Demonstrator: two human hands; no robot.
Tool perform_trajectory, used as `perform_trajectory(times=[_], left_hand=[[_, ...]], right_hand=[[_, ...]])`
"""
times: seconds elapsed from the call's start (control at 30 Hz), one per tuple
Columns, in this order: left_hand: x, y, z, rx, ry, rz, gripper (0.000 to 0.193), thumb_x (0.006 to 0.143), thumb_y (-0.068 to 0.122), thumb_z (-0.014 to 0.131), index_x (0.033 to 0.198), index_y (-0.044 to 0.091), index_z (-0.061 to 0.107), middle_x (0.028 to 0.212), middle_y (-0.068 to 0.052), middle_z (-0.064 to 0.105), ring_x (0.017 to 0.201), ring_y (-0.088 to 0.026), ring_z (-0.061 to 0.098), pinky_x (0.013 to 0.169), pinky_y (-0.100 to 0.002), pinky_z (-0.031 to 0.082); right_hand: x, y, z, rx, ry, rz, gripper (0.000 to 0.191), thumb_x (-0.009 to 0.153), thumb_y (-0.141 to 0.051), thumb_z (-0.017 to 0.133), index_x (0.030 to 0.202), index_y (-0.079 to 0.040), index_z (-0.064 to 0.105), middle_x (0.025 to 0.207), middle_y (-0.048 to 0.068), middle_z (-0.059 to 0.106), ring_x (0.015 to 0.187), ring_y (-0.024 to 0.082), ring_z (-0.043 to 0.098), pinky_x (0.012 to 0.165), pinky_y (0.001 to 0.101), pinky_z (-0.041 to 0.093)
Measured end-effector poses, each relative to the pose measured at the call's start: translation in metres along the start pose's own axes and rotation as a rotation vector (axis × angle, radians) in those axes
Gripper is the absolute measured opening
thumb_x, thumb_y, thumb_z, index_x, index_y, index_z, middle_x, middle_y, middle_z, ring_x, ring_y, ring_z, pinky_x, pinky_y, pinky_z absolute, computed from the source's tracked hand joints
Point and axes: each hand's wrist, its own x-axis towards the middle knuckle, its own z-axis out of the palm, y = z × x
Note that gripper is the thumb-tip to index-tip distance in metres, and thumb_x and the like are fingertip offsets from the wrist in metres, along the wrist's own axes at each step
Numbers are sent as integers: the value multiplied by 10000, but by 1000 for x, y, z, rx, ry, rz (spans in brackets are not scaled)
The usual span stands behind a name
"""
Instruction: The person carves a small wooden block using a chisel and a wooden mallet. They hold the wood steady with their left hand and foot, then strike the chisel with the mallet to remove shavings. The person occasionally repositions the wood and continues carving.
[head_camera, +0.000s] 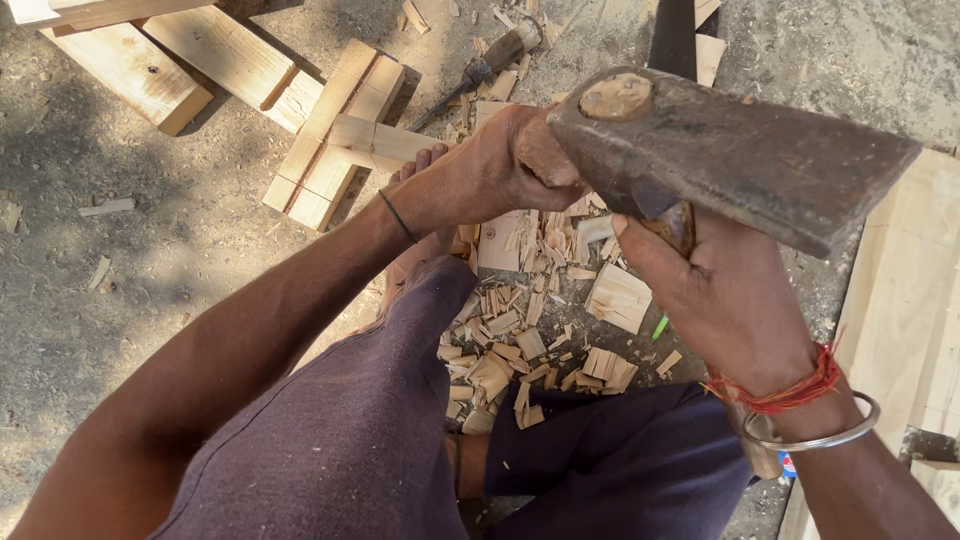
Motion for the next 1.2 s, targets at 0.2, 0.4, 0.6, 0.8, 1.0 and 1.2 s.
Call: perform_trajectory(times=[0.2,0.4,0.6,0.8,1.0,1.2], left_hand=[[-2,-23,9,138,152,-118,780,840,421,862,1353,-46,504,1184,-215,664,1086,-267,725,883,-391,605],[-2,-21,5,103,107,-164,829,826,424,845,1374,-71,468,1205,-257,655,1116,-308,729,912,-388,619],[-2,-20,1,53,126,-225,808,850,426,839,1364,-62,452,1216,-231,648,1126,-264,725,933,-386,628],[0,-23,0,62,89,-156,637,898,359,819,1328,-32,560,1180,-168,718,1076,-219,751,931,-361,634],[0,-13,3,21,82,-53,467,894,194,816,1247,-25,603,1069,-100,745,987,-163,747,864,-319,641],[31,-14,1,-24,-98,-45,231,924,175,772,1052,23,655,857,-56,709,752,-127,685,705,-324,613]], right_hand=[[-3,-40,-30,542,162,37,403,1114,-291,505,755,-109,470,564,-29,436,466,96,457,454,301,400],[17,23,0,772,-58,17,302,1014,-197,595,749,-74,522,568,-17,449,498,109,438,475,328,410],[-1,2,-15,359,69,157,471,1038,-278,598,639,-50,493,510,10,470,408,100,454,373,303,384],[14,-26,-12,312,151,-31,361,1010,-301,630,762,-48,563,490,-7,487,392,99,485,377,297,401],[8,11,10,415,-50,327,331,1030,-260,641,799,-37,563,519,23,477,391,107,432,346,294,352],[-9,3,14,567,103,279,539,1095,-237,595,619,-3,499,505,38,462,403,112,455,380,288,383]])
